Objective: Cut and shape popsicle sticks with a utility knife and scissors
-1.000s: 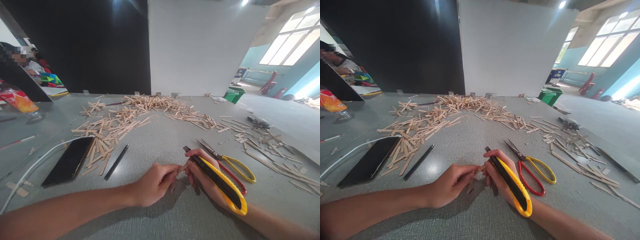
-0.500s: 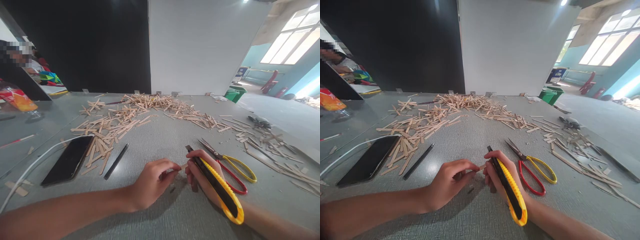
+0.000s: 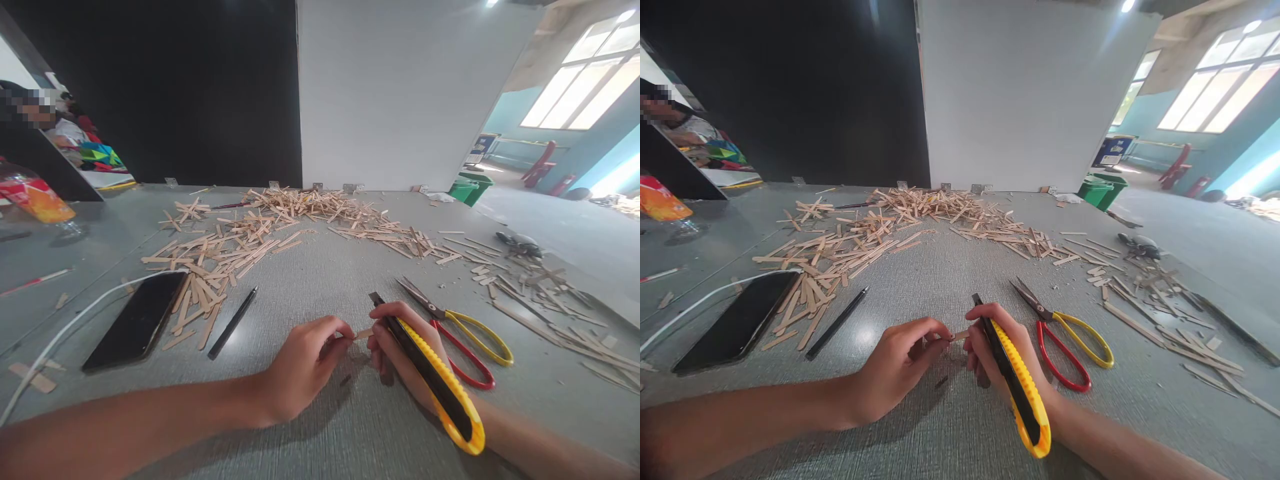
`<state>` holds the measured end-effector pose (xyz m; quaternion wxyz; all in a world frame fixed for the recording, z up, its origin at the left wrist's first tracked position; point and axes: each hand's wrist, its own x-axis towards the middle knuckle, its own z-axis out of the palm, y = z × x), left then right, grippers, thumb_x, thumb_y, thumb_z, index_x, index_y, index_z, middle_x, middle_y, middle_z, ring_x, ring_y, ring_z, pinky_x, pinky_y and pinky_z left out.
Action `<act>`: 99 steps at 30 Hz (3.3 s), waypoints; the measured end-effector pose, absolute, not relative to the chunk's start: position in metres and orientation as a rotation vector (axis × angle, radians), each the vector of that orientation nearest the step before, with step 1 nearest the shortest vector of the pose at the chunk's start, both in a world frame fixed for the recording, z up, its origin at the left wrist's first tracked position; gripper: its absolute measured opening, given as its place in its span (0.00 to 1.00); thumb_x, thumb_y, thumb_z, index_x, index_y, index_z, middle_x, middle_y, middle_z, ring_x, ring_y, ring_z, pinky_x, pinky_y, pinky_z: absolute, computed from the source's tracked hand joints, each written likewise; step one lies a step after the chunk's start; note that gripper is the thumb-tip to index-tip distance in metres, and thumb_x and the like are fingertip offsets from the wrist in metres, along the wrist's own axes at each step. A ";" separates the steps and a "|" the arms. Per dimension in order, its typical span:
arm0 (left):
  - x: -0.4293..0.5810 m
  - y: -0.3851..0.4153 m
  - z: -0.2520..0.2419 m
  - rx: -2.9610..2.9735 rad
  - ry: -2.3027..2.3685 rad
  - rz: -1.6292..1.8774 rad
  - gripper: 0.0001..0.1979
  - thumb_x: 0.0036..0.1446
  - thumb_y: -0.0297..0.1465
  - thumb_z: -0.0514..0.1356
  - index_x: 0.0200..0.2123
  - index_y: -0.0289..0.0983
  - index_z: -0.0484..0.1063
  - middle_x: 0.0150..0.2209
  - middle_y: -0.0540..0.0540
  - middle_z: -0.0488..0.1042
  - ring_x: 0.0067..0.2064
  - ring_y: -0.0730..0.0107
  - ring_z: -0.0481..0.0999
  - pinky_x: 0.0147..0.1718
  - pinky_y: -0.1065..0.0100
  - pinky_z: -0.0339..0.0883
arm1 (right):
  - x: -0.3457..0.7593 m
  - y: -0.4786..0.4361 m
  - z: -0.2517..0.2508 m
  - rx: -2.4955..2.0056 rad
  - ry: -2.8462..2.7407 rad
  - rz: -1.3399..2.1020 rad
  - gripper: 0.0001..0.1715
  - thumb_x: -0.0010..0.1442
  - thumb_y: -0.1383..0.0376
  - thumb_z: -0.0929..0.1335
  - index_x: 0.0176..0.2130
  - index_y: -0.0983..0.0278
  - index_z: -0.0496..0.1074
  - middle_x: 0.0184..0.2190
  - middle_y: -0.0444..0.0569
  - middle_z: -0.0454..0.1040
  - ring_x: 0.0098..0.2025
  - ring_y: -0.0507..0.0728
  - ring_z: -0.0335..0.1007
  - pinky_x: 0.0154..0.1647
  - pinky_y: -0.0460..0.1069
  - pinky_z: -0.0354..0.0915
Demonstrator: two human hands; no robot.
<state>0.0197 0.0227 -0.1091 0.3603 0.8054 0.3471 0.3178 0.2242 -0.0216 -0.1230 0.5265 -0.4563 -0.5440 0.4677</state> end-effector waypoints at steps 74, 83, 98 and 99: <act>0.021 0.030 -0.105 1.549 0.694 0.695 0.12 0.74 0.39 0.54 0.53 0.39 0.65 0.33 0.52 0.71 0.27 0.76 0.66 0.26 0.72 0.61 | 0.236 -0.015 -0.110 -0.913 -1.221 1.394 0.12 0.73 0.55 0.68 0.44 0.61 0.72 0.31 0.44 0.78 0.23 0.48 0.71 0.21 0.42 0.68; 0.019 0.031 -0.104 1.680 0.898 0.776 0.13 0.73 0.42 0.54 0.49 0.38 0.70 0.26 0.56 0.62 0.27 0.74 0.59 0.24 0.71 0.52 | 0.228 -0.020 -0.104 -1.168 -1.333 1.104 0.15 0.71 0.53 0.68 0.53 0.58 0.71 0.30 0.42 0.76 0.22 0.48 0.66 0.20 0.42 0.63; 0.019 0.031 -0.100 1.570 0.863 0.846 0.16 0.70 0.43 0.59 0.42 0.36 0.75 0.26 0.53 0.70 0.26 0.75 0.66 0.25 0.74 0.58 | 0.225 -0.018 -0.103 -1.328 -1.634 0.752 0.15 0.71 0.56 0.66 0.52 0.60 0.72 0.26 0.41 0.73 0.23 0.51 0.65 0.23 0.46 0.62; 0.020 0.032 -0.100 1.571 0.860 0.864 0.16 0.70 0.43 0.59 0.43 0.35 0.76 0.26 0.53 0.70 0.27 0.75 0.67 0.26 0.74 0.59 | 0.225 -0.018 -0.101 -1.339 -1.664 0.747 0.15 0.71 0.56 0.66 0.52 0.61 0.73 0.26 0.42 0.74 0.24 0.51 0.66 0.25 0.47 0.63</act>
